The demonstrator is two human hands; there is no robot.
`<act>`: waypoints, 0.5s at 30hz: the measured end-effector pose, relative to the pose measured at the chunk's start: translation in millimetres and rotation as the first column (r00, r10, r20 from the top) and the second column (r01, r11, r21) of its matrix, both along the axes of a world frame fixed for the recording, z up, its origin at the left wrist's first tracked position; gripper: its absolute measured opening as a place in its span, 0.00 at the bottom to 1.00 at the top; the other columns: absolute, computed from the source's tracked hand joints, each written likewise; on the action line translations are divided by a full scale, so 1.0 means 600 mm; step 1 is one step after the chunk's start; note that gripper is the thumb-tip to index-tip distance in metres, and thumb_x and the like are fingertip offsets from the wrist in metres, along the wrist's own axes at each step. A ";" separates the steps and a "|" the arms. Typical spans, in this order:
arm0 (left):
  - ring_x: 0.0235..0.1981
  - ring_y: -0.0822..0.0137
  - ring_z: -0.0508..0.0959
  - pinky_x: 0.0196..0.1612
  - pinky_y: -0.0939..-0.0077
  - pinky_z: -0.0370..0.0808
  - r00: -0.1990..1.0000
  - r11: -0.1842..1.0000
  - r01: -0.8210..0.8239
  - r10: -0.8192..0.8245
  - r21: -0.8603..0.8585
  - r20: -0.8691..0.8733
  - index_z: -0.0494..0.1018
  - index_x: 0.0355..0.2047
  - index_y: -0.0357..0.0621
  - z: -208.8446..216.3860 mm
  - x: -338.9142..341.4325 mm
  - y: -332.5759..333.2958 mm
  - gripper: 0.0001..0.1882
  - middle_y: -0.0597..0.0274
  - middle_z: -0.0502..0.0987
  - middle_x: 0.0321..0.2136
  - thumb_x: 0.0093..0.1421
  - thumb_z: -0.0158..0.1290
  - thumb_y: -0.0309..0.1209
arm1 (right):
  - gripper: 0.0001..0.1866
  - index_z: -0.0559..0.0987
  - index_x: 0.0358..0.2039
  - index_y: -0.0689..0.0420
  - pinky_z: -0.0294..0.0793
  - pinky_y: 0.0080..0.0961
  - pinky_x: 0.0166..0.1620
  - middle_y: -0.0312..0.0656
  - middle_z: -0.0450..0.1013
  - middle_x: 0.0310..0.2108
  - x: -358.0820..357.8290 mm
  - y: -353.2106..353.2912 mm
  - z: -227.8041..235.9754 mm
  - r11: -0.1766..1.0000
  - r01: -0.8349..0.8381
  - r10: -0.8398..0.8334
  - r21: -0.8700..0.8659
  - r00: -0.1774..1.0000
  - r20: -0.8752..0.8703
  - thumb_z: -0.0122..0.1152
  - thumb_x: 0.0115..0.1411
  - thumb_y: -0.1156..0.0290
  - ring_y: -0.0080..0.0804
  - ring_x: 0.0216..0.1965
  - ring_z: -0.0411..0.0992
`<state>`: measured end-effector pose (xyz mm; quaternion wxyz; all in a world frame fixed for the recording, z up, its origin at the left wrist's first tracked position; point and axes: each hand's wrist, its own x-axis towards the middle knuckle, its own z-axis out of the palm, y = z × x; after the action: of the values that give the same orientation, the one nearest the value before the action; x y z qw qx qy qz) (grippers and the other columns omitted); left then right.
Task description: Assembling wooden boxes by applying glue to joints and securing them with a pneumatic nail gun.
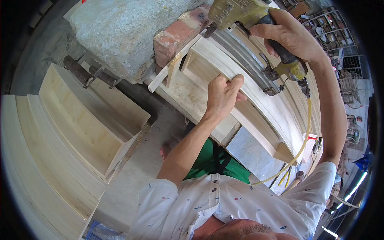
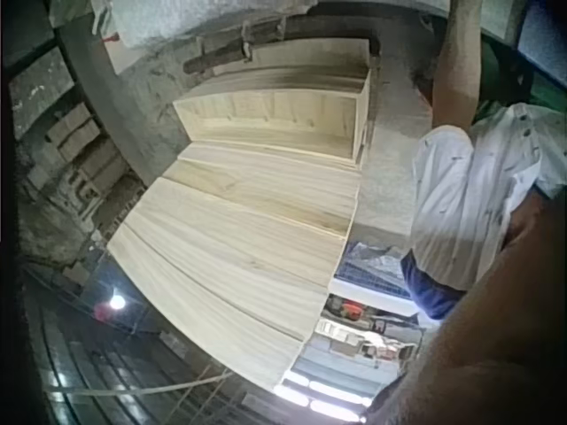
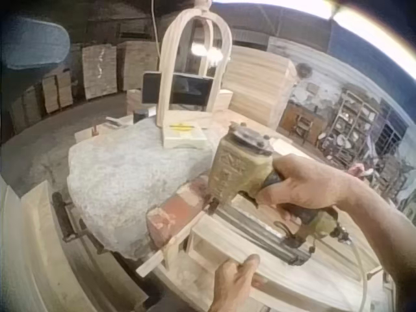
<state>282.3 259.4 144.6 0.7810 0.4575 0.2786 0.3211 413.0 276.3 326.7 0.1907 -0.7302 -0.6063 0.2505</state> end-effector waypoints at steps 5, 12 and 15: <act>0.16 0.67 0.79 0.21 0.78 0.76 1.000 1.000 0.009 -0.009 0.008 -0.026 0.74 0.18 0.28 -0.002 -0.001 0.002 0.22 0.52 0.76 0.13 0.58 0.49 0.39 | 0.17 0.74 0.35 0.63 0.66 0.14 0.19 0.33 0.68 0.15 -0.026 0.012 0.021 0.999 -0.045 0.045 -0.015 0.999 -0.003 0.61 0.58 0.60 0.15 0.15 0.67; 0.17 0.67 0.79 0.21 0.77 0.76 1.000 1.000 -0.020 0.020 0.006 -0.002 0.74 0.19 0.28 0.000 0.001 -0.003 0.21 0.52 0.76 0.13 0.58 0.49 0.38 | 0.15 0.73 0.39 0.68 0.69 0.18 0.23 0.41 0.73 0.26 -0.040 0.014 0.038 0.983 0.085 -0.076 -0.164 0.995 0.062 0.59 0.57 0.69 0.23 0.21 0.71; 0.16 0.67 0.79 0.21 0.77 0.76 0.999 0.999 -0.044 0.045 -0.012 0.017 0.74 0.20 0.28 -0.001 0.001 -0.002 0.21 0.52 0.76 0.13 0.58 0.50 0.38 | 0.14 0.73 0.37 0.68 0.70 0.19 0.22 0.41 0.73 0.26 -0.032 0.003 0.045 0.985 0.144 -0.141 -0.096 0.989 0.040 0.59 0.56 0.70 0.23 0.21 0.71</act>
<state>282.8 258.2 144.1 0.7787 0.4438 0.2838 0.3406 393.7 277.9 353.4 0.1619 -0.7843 -0.5424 0.2538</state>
